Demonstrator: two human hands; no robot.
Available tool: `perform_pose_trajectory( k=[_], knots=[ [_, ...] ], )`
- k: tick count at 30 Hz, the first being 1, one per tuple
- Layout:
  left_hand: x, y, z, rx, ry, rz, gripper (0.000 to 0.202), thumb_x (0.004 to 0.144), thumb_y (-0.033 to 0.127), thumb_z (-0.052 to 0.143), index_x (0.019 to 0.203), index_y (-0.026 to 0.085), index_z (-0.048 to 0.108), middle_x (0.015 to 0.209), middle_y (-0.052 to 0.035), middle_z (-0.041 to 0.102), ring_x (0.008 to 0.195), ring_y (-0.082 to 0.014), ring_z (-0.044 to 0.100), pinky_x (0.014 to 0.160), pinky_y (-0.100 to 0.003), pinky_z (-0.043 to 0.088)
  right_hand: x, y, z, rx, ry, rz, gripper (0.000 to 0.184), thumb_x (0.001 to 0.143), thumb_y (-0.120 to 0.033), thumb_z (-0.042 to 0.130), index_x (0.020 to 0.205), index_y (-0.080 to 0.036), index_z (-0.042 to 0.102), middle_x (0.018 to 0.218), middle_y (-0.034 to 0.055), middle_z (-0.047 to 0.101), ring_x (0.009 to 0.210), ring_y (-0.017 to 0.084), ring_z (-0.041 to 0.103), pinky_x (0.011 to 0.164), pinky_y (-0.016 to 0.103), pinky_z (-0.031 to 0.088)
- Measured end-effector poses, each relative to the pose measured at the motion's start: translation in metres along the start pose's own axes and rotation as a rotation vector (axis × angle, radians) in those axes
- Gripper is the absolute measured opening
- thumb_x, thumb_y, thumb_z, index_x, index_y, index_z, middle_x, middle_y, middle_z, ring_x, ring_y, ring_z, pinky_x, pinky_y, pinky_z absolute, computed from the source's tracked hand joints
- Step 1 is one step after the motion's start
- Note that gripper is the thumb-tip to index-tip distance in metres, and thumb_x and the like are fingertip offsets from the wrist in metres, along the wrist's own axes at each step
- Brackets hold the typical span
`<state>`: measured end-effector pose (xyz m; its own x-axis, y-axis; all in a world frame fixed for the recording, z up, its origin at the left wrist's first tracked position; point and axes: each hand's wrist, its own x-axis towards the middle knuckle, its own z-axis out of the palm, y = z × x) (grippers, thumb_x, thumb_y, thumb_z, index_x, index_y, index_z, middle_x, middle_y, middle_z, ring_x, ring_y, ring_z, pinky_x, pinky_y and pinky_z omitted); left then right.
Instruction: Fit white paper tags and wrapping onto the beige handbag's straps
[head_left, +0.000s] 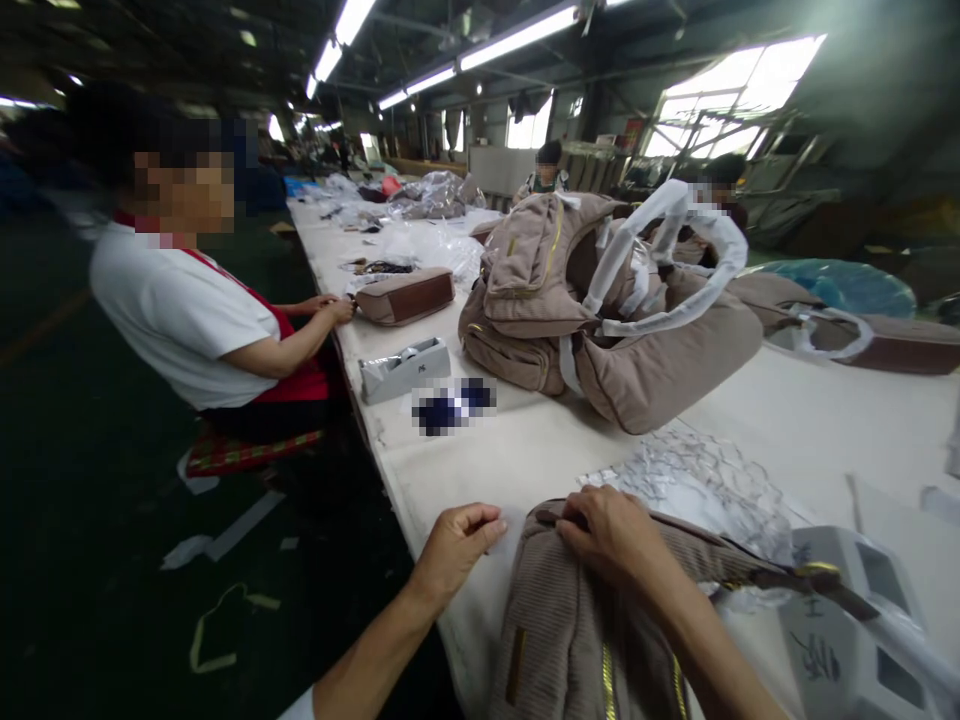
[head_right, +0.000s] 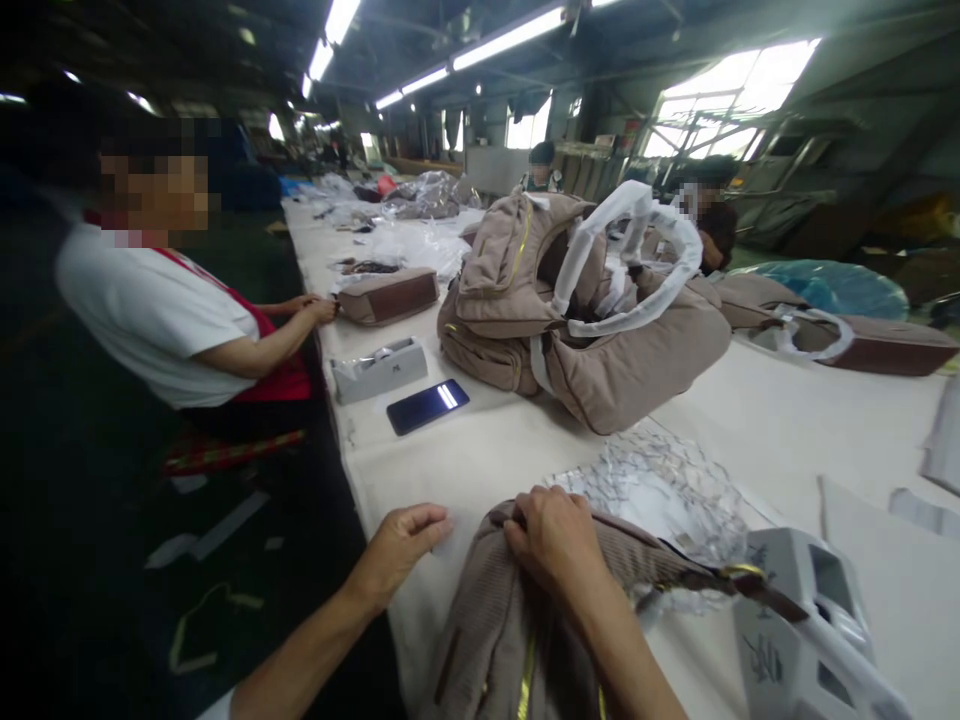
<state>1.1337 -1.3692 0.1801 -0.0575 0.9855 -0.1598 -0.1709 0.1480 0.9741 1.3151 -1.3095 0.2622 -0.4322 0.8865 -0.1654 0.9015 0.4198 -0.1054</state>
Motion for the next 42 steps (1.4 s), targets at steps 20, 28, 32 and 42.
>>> perform_pose_trajectory(
  k=[20, 28, 32, 42],
  knots=[
    [0.027, -0.005, -0.007, 0.315, -0.189, 0.133, 0.016, 0.072, 0.026, 0.065, 0.079, 0.014, 0.072, 0.074, -0.0026, 0.060, 0.067, -0.0140, 0.053, 0.062, -0.024, 0.039, -0.016, 0.021, 0.013, 0.311, 0.081, -0.204, 0.013, 0.088, -0.025, 0.049, 0.082, -0.023, 0.060, 0.082, 0.0003, 0.060, 0.081, 0.017, 0.054, 0.083, 0.035, 0.034],
    [0.031, -0.006, -0.008, 0.333, -0.206, 0.111, 0.017, 0.071, 0.026, 0.065, 0.079, 0.012, 0.070, 0.074, -0.0036, 0.063, 0.067, -0.0146, 0.055, 0.062, -0.024, 0.041, -0.021, 0.027, 0.013, 0.336, 0.095, -0.198, 0.013, 0.088, -0.026, 0.050, 0.084, -0.023, 0.062, 0.083, 0.0002, 0.060, 0.082, 0.017, 0.054, 0.083, 0.036, 0.034],
    [0.032, -0.004, -0.007, 0.342, -0.227, 0.110, 0.017, 0.071, 0.026, 0.065, 0.079, 0.013, 0.071, 0.074, -0.0028, 0.062, 0.067, -0.0143, 0.055, 0.062, -0.023, 0.041, -0.019, 0.028, 0.013, 0.341, 0.093, -0.221, 0.011, 0.087, -0.024, 0.051, 0.085, -0.024, 0.062, 0.084, -0.0004, 0.061, 0.083, 0.017, 0.054, 0.081, 0.034, 0.035],
    [0.037, 0.008, -0.009, 0.337, -0.321, 0.087, 0.022, 0.071, 0.031, 0.066, 0.078, 0.011, 0.071, 0.073, -0.0039, 0.063, 0.066, -0.0141, 0.054, 0.061, -0.023, 0.040, -0.022, 0.028, 0.011, 0.352, 0.119, -0.252, 0.012, 0.087, -0.022, 0.052, 0.088, -0.025, 0.064, 0.085, 0.0000, 0.062, 0.082, 0.017, 0.054, 0.081, 0.034, 0.036]
  ],
)
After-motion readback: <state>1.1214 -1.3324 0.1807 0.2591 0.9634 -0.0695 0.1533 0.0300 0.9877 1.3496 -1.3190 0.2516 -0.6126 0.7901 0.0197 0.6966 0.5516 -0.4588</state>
